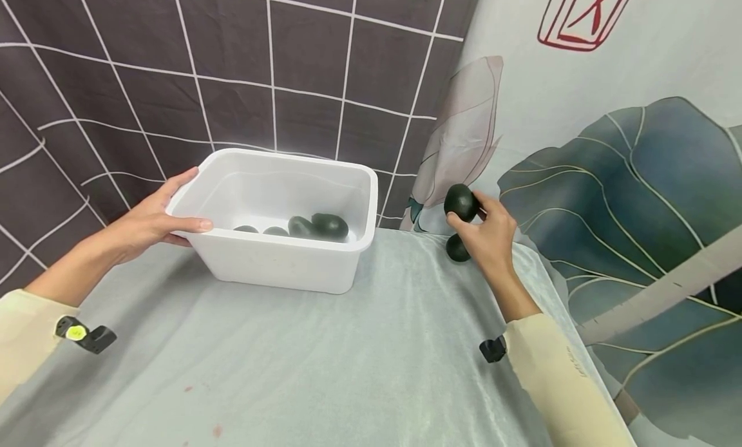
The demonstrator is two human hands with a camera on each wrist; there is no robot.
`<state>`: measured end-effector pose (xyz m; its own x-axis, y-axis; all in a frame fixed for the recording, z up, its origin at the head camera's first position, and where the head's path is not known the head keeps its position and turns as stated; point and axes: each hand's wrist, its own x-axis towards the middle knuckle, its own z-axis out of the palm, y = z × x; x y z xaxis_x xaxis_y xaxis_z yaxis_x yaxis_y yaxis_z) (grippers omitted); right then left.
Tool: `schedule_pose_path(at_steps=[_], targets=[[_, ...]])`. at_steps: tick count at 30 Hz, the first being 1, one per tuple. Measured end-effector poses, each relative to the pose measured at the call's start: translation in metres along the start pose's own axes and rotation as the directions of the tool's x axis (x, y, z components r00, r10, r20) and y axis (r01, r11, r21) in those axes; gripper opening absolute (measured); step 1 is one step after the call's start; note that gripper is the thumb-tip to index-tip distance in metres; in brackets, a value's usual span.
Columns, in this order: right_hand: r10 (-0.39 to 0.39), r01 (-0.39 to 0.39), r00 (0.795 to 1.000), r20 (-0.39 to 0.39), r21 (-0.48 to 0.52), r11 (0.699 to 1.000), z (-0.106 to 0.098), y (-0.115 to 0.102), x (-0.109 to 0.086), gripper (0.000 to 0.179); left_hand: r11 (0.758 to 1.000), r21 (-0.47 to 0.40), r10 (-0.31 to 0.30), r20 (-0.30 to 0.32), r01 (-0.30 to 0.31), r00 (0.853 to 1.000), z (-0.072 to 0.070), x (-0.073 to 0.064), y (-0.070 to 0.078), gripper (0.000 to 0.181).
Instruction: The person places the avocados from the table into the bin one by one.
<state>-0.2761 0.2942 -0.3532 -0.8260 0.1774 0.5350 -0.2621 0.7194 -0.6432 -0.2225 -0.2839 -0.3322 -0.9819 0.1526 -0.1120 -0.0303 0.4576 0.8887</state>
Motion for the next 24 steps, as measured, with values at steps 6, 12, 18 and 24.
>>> schedule_pose_path(at_steps=[6,12,18,24], targets=[[0.006,-0.006,1.000,-0.003,0.026,1.000,0.006,-0.007,0.003,0.061,1.000,-0.004,0.006,0.000,-0.006,1.000,0.000,0.000,0.000,0.123],[-0.009,0.008,1.000,0.018,0.050,0.999,0.011,-0.015,0.006,0.061,1.000,-0.004,0.009,0.000,-0.009,1.000,0.000,0.000,0.000,0.123],[-0.031,0.028,0.999,0.040,0.066,0.997,0.015,-0.022,0.009,0.063,1.000,-0.005,0.011,0.002,-0.011,1.000,-0.001,-0.001,0.000,0.122],[-0.063,0.058,0.997,0.046,0.110,0.992,0.021,-0.031,0.013,0.061,1.000,-0.004,0.016,0.000,-0.016,1.000,0.000,0.000,0.000,0.122]])
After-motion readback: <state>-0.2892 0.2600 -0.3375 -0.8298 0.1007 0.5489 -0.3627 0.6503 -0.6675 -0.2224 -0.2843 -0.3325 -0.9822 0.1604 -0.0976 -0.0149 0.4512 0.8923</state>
